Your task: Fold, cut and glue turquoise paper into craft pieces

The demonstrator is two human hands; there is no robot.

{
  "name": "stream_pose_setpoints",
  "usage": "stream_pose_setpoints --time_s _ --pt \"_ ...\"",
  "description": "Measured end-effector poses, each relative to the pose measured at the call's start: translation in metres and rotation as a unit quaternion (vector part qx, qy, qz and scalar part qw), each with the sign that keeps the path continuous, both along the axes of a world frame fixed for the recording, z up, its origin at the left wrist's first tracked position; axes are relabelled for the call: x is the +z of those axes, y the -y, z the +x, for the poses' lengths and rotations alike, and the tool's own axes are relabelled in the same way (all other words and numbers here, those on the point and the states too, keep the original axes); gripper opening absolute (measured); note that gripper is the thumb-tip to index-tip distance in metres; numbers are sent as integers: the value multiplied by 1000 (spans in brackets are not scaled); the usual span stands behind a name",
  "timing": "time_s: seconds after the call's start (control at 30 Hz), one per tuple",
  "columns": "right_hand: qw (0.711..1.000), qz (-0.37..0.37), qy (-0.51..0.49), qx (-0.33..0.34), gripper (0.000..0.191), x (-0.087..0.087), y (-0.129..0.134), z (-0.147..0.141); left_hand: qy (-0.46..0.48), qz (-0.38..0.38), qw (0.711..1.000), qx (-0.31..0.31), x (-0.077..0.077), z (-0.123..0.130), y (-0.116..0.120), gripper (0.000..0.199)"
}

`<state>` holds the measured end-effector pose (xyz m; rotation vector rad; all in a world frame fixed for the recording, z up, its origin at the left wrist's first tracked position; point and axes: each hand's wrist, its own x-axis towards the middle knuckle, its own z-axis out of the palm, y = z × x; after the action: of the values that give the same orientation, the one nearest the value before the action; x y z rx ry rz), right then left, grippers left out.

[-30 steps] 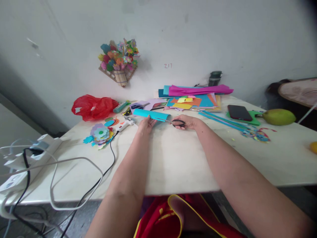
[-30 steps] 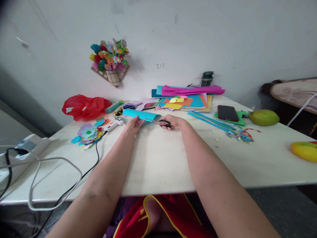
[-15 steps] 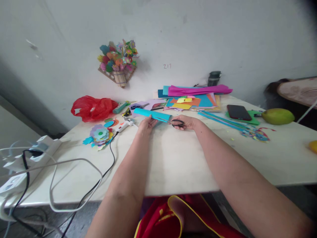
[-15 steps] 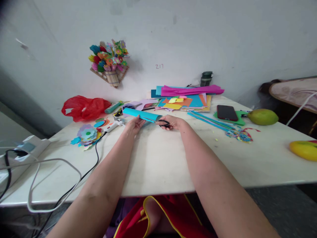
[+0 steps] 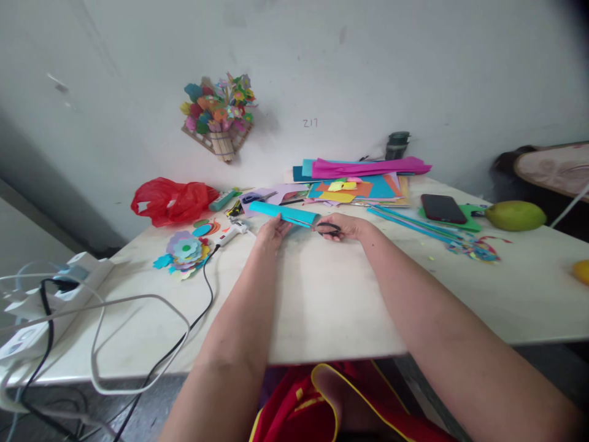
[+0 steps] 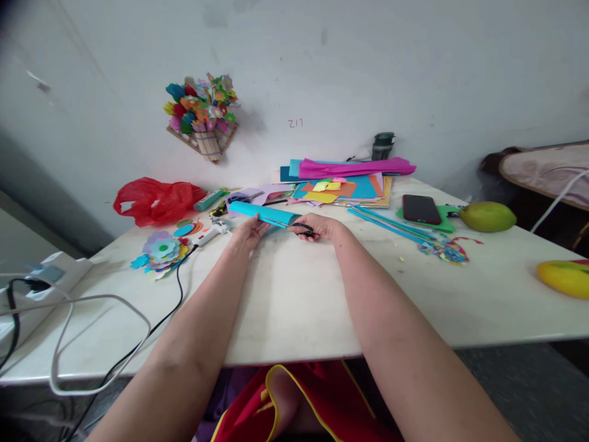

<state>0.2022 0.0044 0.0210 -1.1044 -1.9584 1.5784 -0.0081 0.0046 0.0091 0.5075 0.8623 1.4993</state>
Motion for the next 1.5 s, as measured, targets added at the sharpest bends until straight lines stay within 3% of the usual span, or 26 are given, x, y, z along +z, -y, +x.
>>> stream_pose_setpoints --time_s 0.87,1.27,1.5 --pt "999 -9 -44 9 16 -8 -9 1 5 5 1000 -8 -2 -2 -2 9" --pt "998 -17 -59 22 17 -8 -9 5 9 4 1000 2 -3 -3 -3 17" --pt "999 -19 -39 -3 13 -4 -5 4 5 -2 1000 6 -3 -3 -4 18"
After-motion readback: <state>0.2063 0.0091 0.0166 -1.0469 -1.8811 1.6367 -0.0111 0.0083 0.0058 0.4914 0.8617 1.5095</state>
